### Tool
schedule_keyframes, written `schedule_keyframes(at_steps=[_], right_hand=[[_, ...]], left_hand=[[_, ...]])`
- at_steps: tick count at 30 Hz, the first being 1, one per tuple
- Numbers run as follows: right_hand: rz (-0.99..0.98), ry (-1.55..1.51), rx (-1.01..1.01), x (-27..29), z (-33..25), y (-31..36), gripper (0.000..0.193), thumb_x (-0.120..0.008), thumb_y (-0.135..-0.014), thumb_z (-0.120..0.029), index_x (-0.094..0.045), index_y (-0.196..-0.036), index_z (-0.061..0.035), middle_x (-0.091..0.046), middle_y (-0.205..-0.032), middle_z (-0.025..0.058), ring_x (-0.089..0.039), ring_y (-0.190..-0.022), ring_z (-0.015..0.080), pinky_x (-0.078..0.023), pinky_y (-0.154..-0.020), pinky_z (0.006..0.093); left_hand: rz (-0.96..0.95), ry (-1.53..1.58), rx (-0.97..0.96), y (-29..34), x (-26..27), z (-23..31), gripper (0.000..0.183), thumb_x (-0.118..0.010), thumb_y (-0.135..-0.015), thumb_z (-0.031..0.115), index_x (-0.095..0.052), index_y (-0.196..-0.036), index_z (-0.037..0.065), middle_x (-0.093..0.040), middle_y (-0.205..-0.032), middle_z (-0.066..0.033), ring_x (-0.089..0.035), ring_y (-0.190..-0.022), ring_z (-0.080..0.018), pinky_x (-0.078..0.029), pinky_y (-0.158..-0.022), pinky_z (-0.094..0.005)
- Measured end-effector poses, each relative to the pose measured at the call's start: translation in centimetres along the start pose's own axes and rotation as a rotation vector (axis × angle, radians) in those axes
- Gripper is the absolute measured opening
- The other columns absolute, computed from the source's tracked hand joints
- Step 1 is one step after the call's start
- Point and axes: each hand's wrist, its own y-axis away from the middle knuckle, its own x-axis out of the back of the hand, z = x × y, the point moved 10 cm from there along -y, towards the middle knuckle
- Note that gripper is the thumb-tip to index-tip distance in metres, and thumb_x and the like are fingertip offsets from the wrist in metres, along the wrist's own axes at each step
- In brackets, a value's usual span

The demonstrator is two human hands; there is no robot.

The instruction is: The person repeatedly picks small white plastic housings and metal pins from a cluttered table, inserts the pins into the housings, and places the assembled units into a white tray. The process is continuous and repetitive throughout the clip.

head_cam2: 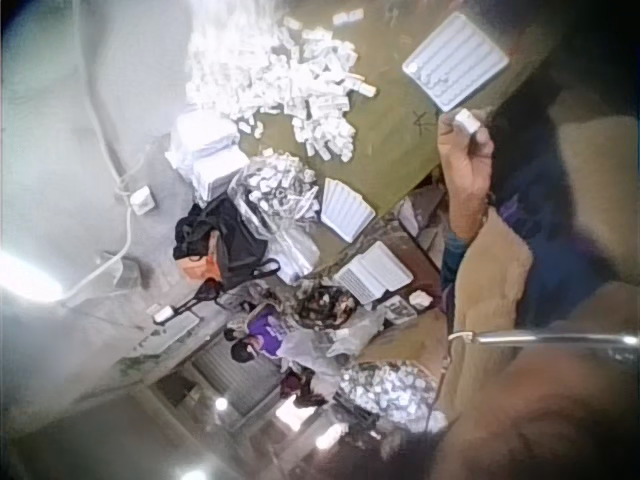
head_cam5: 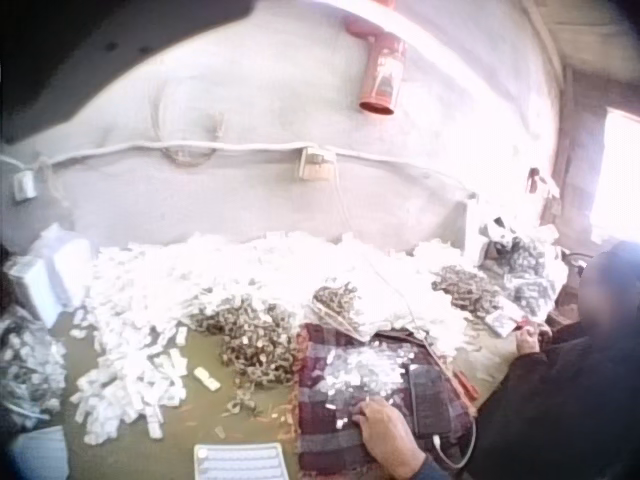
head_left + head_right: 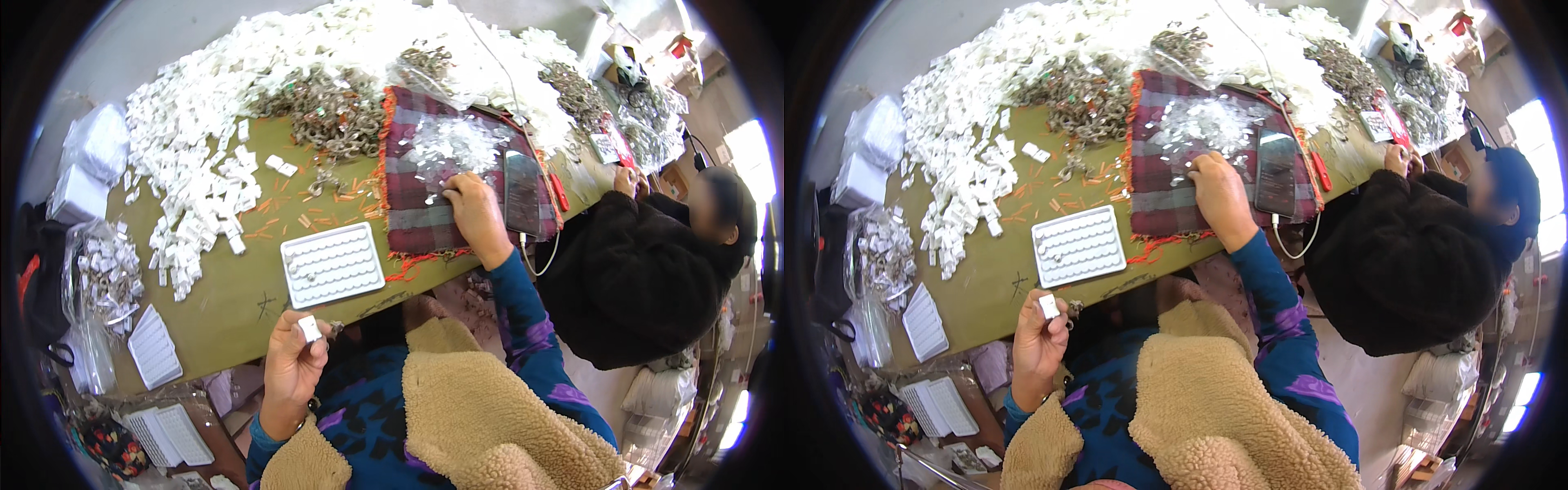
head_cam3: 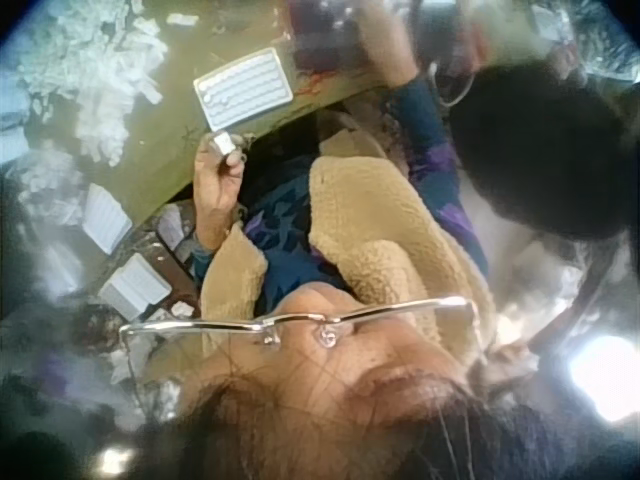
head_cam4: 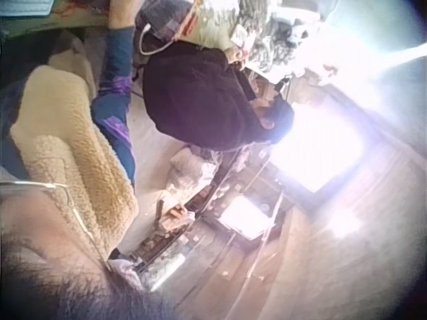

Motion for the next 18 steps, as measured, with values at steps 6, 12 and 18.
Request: schedule_keyframes(at_steps=[6, 12, 18], right_hand=[[-0.398, -0.778, -0.027, -4.4, -12.1, 7.3, 0.003, -0.06, -0.091, 0.004, -0.063, -0.092, 0.0034, -0.061, -0.075, 0.003, -0.06, -0.065, 0.0089, -0.049, -0.058, 0.0236], [-0.519, -0.836, 0.275, -6.1, -21.4, 10.8, 0.007, -0.064, -0.087, 0.006, -0.062, -0.092, 0.0011, -0.062, -0.092, 0.0096, -0.063, -0.082, 0.0182, -0.051, -0.074, 0.0296], [-0.477, -0.807, 0.309, -6.4, -21.8, 11.4, 0.01, -0.065, -0.085, 0.007, -0.061, -0.092, 0.0016, -0.061, -0.093, 0.0107, -0.062, -0.082, 0.0221, -0.052, -0.073, 0.0309]], left_hand=[[0.018, -0.036, -0.055, 0.9, 0.4, 0.7, 0.024, -0.057, -0.1, 0.012, -0.057, -0.121, 0.0, -0.066, -0.106, -0.0208, -0.064, -0.079, -0.017, -0.058, -0.069, -0.0284], [0.008, -0.057, -0.168, 2.8, 0.2, 2.5, 0.023, -0.057, -0.1, 0.014, -0.058, -0.118, -0.001, -0.067, -0.097, -0.0166, -0.066, -0.076, -0.0173, -0.058, -0.066, -0.0288], [0.028, -0.123, -0.204, 3.3, 0.1, 3.2, 0.022, -0.058, -0.099, 0.01, -0.059, -0.117, -0.002, -0.069, -0.095, -0.0161, -0.068, -0.074, -0.0178, -0.059, -0.068, -0.0287]])
